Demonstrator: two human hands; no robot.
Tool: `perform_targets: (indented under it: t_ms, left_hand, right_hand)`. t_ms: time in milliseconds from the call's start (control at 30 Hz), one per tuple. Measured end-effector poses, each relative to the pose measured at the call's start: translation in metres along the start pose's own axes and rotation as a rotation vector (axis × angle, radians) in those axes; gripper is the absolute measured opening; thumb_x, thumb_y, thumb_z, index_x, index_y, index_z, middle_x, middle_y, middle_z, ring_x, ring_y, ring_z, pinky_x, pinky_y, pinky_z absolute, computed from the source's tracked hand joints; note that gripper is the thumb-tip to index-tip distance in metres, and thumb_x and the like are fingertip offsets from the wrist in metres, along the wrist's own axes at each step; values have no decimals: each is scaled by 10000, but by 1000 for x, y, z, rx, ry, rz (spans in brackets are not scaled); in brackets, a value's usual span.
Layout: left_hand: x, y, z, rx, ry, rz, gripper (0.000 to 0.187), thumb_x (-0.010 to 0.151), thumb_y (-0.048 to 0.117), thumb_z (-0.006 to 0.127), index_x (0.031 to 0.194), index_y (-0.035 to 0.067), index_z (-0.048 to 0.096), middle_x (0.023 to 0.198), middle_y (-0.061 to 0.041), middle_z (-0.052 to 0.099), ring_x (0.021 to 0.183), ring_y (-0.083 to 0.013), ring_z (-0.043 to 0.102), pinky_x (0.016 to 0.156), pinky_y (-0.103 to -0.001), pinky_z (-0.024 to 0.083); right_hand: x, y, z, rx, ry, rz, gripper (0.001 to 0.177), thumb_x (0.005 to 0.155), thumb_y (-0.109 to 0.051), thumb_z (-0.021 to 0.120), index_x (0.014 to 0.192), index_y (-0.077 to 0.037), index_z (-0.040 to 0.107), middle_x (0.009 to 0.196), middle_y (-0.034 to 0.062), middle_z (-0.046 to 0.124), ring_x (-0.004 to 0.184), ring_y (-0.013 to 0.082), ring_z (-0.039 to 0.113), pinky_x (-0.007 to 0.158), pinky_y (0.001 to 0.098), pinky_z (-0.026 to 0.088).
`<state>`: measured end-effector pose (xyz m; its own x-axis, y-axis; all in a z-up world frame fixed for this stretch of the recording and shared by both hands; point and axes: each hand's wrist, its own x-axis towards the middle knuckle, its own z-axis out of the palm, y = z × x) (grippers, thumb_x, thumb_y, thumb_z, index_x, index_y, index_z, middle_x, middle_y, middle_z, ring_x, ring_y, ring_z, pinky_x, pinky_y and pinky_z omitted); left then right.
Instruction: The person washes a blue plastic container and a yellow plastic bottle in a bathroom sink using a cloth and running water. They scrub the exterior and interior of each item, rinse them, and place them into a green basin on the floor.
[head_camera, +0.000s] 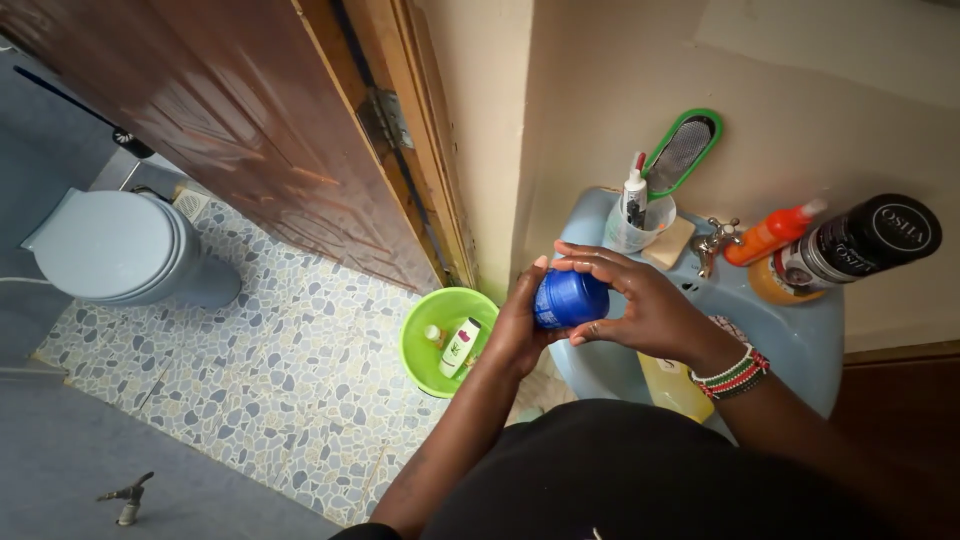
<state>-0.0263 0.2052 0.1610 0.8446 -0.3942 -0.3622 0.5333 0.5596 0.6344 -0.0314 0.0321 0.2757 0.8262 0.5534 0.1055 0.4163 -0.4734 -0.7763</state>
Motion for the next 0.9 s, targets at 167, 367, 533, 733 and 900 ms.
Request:
perform_targets:
  t_ms: [167,367,533,733,900]
  left_hand:
    - [9,-15,7,92,209,80,648,978,607,426,1305,60,544,1056,-137,685,801,-231,742,611,-325,618]
    - [5,-13,25,441,293,402,578,1064,525,353,1178,15,601,1006,-185,675,860,-282,685,762,-393,549]
    - [-7,-1,43,672,360,508,530,1059,490,327,1125,38,596,952,-195,669,865,-311,661,822,-431,516]
    - [-13,-1,39,552,284,422,518,1074,487,331,1132,41,590,862,-168,648,675,-248,625,602,-377,503]
    - [9,4,29,2,107,-117,490,1038,531,398,1142,82,564,834,-109,654,553,-149,609,401,-268,403]
  right_hand:
    - [1,-2,-1,-64,32,-13,747,612,-293,935,1289,-152,651,1537,49,546,1370,255,577,1112,425,470]
    - [-7,3,-3,-96,113,-89,770,618,-259,944,1313,-92,657,1521,75,556,1369,283,574,1104,441,477]
    - [-9,8,0,208,188,84,854,632,-216,928,1402,-94,579,1448,70,621,1249,174,656,970,355,560]
    - [-8,15,9,-249,266,-26,688,778,-409,825,1345,-82,613,1199,126,676,1030,277,708,826,389,585]
    - [-9,52,17,-418,296,-268,554,981,-504,529,1299,-50,531,1119,188,650,919,360,669,733,443,553]
